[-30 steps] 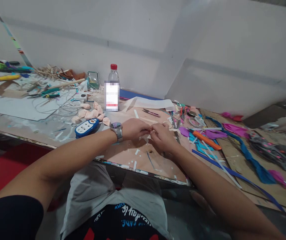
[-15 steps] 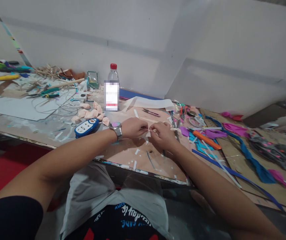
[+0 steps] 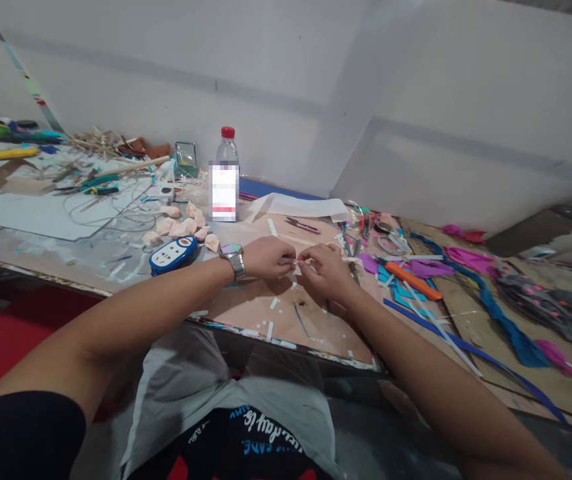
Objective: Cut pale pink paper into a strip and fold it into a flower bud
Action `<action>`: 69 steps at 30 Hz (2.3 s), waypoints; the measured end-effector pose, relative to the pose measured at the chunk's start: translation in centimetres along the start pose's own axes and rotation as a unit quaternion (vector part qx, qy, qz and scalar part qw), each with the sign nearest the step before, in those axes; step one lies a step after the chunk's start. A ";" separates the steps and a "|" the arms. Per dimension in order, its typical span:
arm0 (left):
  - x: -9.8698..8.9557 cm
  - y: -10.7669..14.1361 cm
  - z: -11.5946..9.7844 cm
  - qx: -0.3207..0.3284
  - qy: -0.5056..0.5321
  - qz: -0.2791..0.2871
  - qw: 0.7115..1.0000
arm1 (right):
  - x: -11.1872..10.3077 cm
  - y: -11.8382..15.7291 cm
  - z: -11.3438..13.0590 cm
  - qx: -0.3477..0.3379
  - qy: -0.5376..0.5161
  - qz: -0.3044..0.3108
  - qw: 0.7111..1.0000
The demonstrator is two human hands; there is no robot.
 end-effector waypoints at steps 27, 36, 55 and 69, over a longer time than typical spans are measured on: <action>0.2 -0.2 -0.2 0.003 0.024 0.007 1.000 | 0.3 -0.1 -0.2 -0.014 -0.008 0.005 1.000; 0.1 0.0 0.1 -0.015 0.004 0.022 1.000 | 0.2 0.0 -0.2 -0.009 -0.006 0.007 1.000; 0.6 -0.1 0.2 -0.019 0.005 0.050 0.999 | 0.4 -0.1 0.1 0.005 -0.012 0.025 1.000; 1.8 0.1 0.5 -0.026 0.050 0.102 0.993 | 1.0 0.2 0.7 -0.017 -0.022 0.055 0.998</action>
Point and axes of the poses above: each hand's wrist, its own y-axis away from the middle knuckle, its own x-axis out of the palm, z = x × y, the point moved 9 cm from there along -y, towards the middle knuckle, and after that the axes turned 4 degrees about x, right-handed, at the moved point
